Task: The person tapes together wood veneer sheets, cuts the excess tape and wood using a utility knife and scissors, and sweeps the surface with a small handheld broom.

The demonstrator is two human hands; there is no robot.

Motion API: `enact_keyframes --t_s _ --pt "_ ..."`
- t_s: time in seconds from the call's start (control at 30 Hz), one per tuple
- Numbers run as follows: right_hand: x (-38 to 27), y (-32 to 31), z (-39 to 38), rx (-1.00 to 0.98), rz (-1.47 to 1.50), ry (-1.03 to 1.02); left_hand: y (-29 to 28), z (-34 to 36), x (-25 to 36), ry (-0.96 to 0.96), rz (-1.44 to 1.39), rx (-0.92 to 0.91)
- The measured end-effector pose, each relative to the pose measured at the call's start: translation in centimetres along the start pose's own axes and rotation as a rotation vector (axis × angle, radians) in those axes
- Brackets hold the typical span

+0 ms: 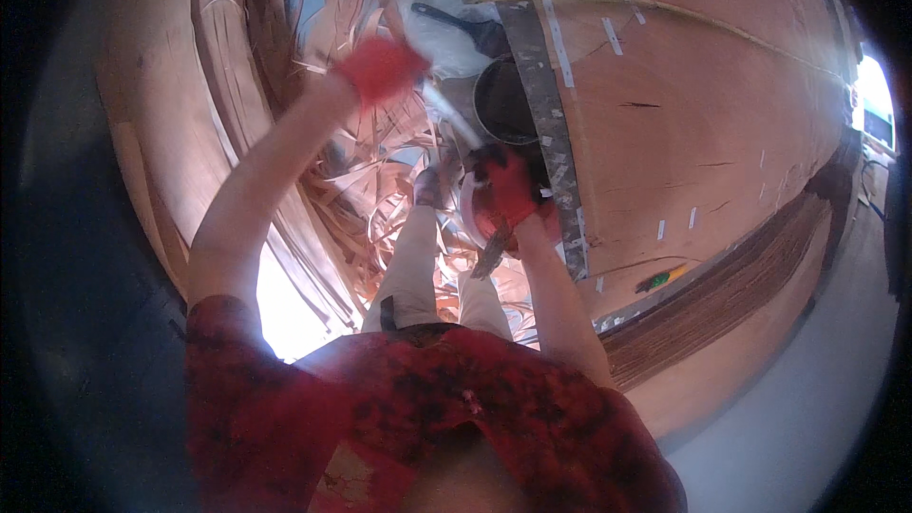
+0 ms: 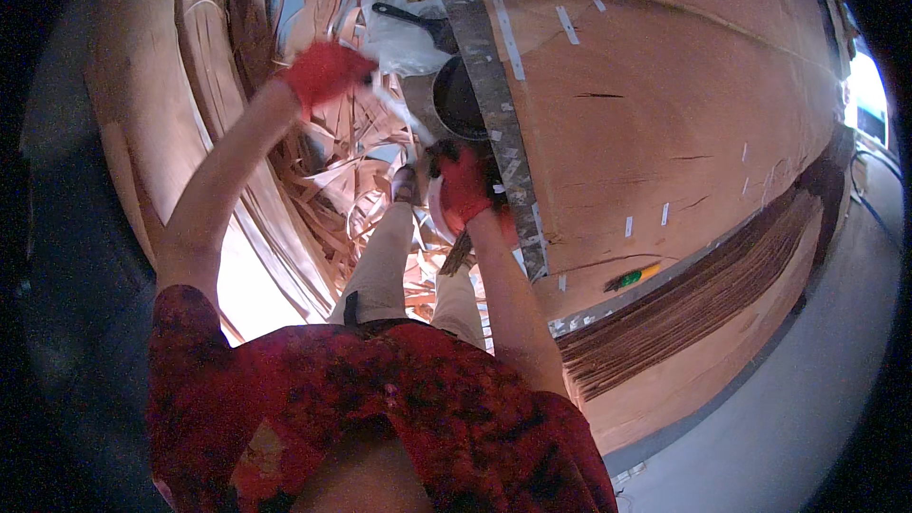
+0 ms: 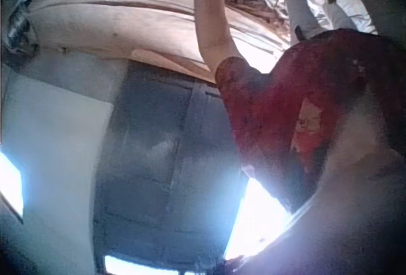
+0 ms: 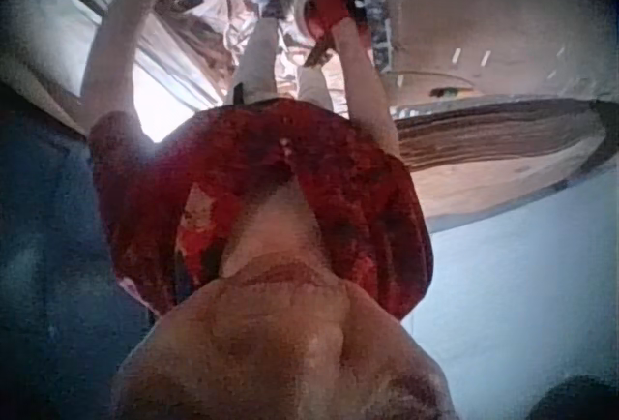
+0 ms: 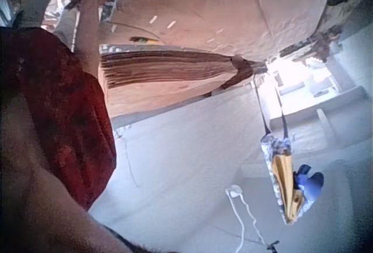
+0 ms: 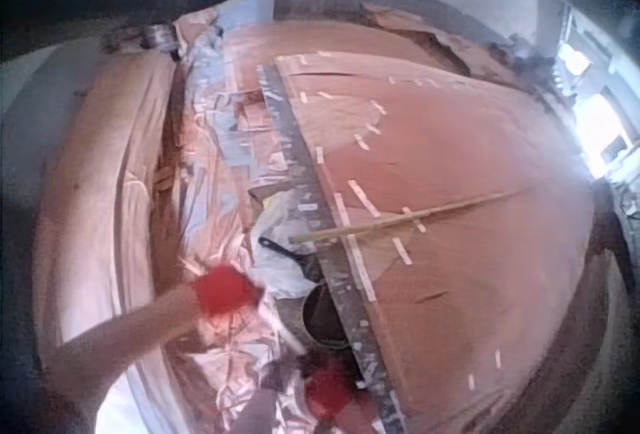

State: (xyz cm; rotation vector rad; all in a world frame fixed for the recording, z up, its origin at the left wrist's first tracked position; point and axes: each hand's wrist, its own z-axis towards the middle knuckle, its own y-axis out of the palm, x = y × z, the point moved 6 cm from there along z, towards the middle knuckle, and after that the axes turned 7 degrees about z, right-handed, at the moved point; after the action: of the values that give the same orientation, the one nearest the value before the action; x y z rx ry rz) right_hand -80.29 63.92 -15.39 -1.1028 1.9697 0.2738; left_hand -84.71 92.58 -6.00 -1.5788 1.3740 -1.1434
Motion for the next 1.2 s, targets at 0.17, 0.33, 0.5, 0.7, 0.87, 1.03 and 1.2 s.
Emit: enact_keyframes --t_s 0.17,0.33,0.5,0.7,0.87,1.03,1.2 --pt "-0.9 -4.1 3.1 0.415 0.014 -0.207 -3.3 2.5 -5.8 -0.367 0.294 0.793" --pt "5.9 -5.0 6.6 0.467 -0.25 -0.159 9.5 6.8 8.6 0.057 -0.372 0.347" --pt "10.2 -4.0 10.6 0.42 -0.572 -0.382 11.9 6.8 14.5 0.207 -0.313 0.347" --pt "3.5 -0.6 -9.4 0.265 -0.073 -0.167 12.3 7.0 14.0 0.168 0.056 0.371" --pt "-2.6 -7.9 -26.9 0.0 0.292 0.36 14.1 8.3 12.7 0.146 -0.102 0.309" --pt "-6.1 -18.4 -35.8 -0.107 0.168 0.388 6.7 2.2 10.5 -0.169 -0.655 0.711" --pt "-3.2 -21.4 -41.0 -0.202 -0.259 0.028 2.7 -14.5 28.5 -0.069 -1.85 -0.177"
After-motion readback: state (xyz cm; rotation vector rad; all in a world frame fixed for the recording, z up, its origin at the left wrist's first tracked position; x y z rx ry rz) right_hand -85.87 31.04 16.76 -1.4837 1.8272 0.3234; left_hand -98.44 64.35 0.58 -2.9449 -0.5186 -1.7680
